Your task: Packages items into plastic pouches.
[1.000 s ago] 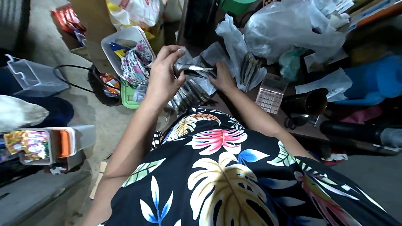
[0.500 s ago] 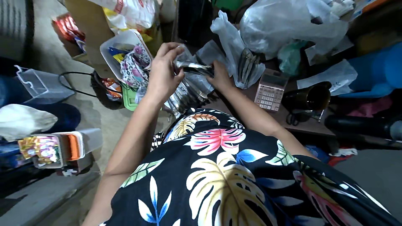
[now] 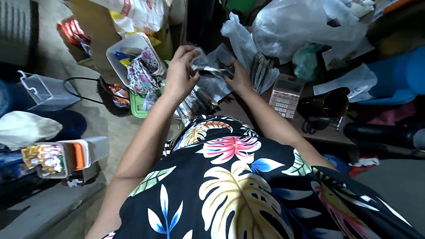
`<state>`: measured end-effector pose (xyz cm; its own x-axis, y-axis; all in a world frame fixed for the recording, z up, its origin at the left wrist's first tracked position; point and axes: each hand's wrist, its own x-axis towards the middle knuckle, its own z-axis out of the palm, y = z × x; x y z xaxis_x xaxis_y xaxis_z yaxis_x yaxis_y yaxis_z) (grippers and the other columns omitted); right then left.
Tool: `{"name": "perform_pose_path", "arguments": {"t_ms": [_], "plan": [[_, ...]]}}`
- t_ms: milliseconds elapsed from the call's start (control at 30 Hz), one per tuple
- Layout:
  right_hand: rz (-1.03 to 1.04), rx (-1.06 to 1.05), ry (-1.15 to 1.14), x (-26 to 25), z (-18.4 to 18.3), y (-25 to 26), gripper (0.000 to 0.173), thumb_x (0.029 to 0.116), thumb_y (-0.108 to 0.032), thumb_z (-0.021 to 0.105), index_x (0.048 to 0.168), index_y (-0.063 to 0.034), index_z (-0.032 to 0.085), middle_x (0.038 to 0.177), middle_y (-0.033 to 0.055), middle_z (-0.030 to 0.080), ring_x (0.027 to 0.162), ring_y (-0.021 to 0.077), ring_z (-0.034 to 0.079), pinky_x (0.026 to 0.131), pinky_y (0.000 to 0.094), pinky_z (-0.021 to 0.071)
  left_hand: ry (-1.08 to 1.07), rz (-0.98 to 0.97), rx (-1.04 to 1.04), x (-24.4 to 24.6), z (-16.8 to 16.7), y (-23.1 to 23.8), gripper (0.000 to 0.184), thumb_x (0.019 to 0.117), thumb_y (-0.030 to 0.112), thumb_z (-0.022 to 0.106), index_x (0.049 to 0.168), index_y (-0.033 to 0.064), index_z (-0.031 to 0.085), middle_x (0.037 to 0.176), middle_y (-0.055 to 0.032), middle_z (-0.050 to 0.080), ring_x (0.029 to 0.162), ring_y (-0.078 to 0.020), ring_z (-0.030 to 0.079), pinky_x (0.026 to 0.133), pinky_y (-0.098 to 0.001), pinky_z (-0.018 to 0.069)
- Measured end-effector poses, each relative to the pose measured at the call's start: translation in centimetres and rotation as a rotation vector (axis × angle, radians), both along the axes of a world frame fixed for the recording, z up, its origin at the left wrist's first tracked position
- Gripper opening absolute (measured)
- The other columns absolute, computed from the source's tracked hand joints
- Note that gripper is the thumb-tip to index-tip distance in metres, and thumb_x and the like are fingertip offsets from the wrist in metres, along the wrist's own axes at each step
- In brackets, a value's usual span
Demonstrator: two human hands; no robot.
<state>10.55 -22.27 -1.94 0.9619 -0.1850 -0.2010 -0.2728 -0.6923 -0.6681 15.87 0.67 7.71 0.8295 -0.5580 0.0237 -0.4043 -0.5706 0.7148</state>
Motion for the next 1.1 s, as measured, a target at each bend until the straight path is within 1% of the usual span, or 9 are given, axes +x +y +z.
{"name": "perform_pose_path", "arguments": {"t_ms": [167, 300, 433, 667, 733, 800, 833, 967, 1100], "plan": [[0.073, -0.087, 0.006, -1.0, -1.3, 0.7, 0.054, 0.0893, -0.02, 0.077, 0.136, -0.0002, 0.056, 0.136, 0.0252, 0.055, 0.12, 0.0385, 0.061, 0.096, 0.0514, 0.0554, 0.028, -0.003, 0.034, 0.1, -0.3, -0.7, 0.048, 0.0876, -0.001, 0.066, 0.135, 0.0006, 0.061, 0.143, -0.019, 0.054, 0.097, -0.0253, 0.065, 0.083, -0.0395, 0.0553], [0.075, -0.088, -0.044, -1.5, -2.0, 0.5, 0.059, 0.0872, -0.025, 0.081, 0.133, 0.0027, 0.058, 0.134, 0.0264, 0.057, 0.127, 0.0407, 0.057, 0.107, 0.0503, 0.0487, 0.014, -0.012, 0.033, -0.1, -0.7, -0.5, 0.048, 0.0872, -0.001, 0.066, 0.135, 0.0002, 0.061, 0.141, -0.0193, 0.055, 0.098, -0.0249, 0.064, 0.083, -0.0386, 0.0547], [0.011, 0.02, -0.021, -1.0, -1.7, 0.5, 0.063, 0.0861, -0.014, 0.081, 0.139, 0.0055, 0.052, 0.136, 0.0273, 0.057, 0.122, 0.0387, 0.061, 0.105, 0.0484, 0.0506, 0.012, -0.011, 0.025, -0.1, -0.8, -0.4, 0.047, 0.0869, -0.001, 0.066, 0.134, -0.0002, 0.062, 0.141, -0.0198, 0.055, 0.093, -0.024, 0.064, 0.08, -0.0377, 0.0545], [0.097, -0.064, -0.05, -1.5, -1.2, 0.7, 0.049, 0.0856, 0.001, 0.073, 0.133, 0.0004, 0.061, 0.128, 0.025, 0.06, 0.12, 0.0396, 0.06, 0.102, 0.0506, 0.0519, 0.033, -0.005, 0.038, -0.1, -0.9, -0.5, 0.047, 0.0884, -0.001, 0.065, 0.135, 0.0009, 0.061, 0.141, -0.0185, 0.054, 0.086, -0.0199, 0.063, 0.074, -0.0341, 0.0538], [0.143, -0.141, -0.054, -1.8, -0.9, 0.7, 0.05, 0.0842, -0.01, 0.079, 0.132, -0.004, 0.065, 0.13, 0.0234, 0.062, 0.124, 0.044, 0.056, 0.104, 0.0603, 0.0448, 0.03, -0.006, 0.037, 0.0, -1.1, -0.5, 0.047, 0.0884, 0.0, 0.065, 0.135, 0.0008, 0.061, 0.141, -0.0185, 0.055, 0.084, -0.0193, 0.063, 0.072, -0.034, 0.0536], [0.136, -0.13, -0.049, -2.1, -0.7, 0.5, 0.063, 0.081, -0.034, 0.085, 0.134, -0.0087, 0.064, 0.134, 0.0217, 0.06, 0.129, 0.0443, 0.051, 0.105, 0.0633, 0.0403, 0.027, -0.006, 0.039, 0.0, -1.3, -0.4, 0.047, 0.0882, 0.0, 0.065, 0.135, 0.0014, 0.061, 0.14, -0.0183, 0.055, 0.083, -0.0191, 0.063, 0.071, -0.0339, 0.0536], [0.091, -0.075, -0.084, -2.3, -0.6, 0.4, 0.062, 0.081, -0.038, 0.085, 0.132, -0.0082, 0.066, 0.132, 0.022, 0.06, 0.128, 0.0429, 0.052, 0.105, 0.061, 0.042, 0.027, -0.006, 0.038, 0.0, -1.3, -0.3, 0.047, 0.0883, 0.0, 0.065, 0.135, 0.0015, 0.062, 0.14, -0.0184, 0.055, 0.084, -0.0195, 0.063, 0.072, -0.0341, 0.0534], [-0.178, 0.222, -0.194, -2.5, 0.4, -0.4, 0.034, 0.0932, -0.008, 0.068, 0.126, 0.0006, 0.065, 0.114, 0.0196, 0.065, 0.097, 0.0247, 0.065, 0.085, 0.0365, 0.055, 0.036, 0.009, 0.019, 0.0, -1.4, 0.2, 0.047, 0.0883, -0.001, 0.065, 0.135, 0.0019, 0.062, 0.14, -0.0181, 0.055, 0.083, -0.0191, 0.062, 0.071, -0.0342, 0.0532], [-0.208, 0.304, -0.255, -2.1, -0.2, -1.3, 0.037, 0.0965, -0.013, 0.068, 0.131, 0.0004, 0.065, 0.106, 0.0138, 0.069, 0.09, 0.0161, 0.066, 0.083, 0.0298, 0.0561, 0.051, 0.019, 0.018, 0.1, -1.4, 0.4, 0.046, 0.0895, 0.0, 0.063, 0.136, 0.002, 0.061, 0.142, -0.0182, 0.053, 0.081, -0.0177, 0.061, 0.069, -0.0334, 0.0527]]}}
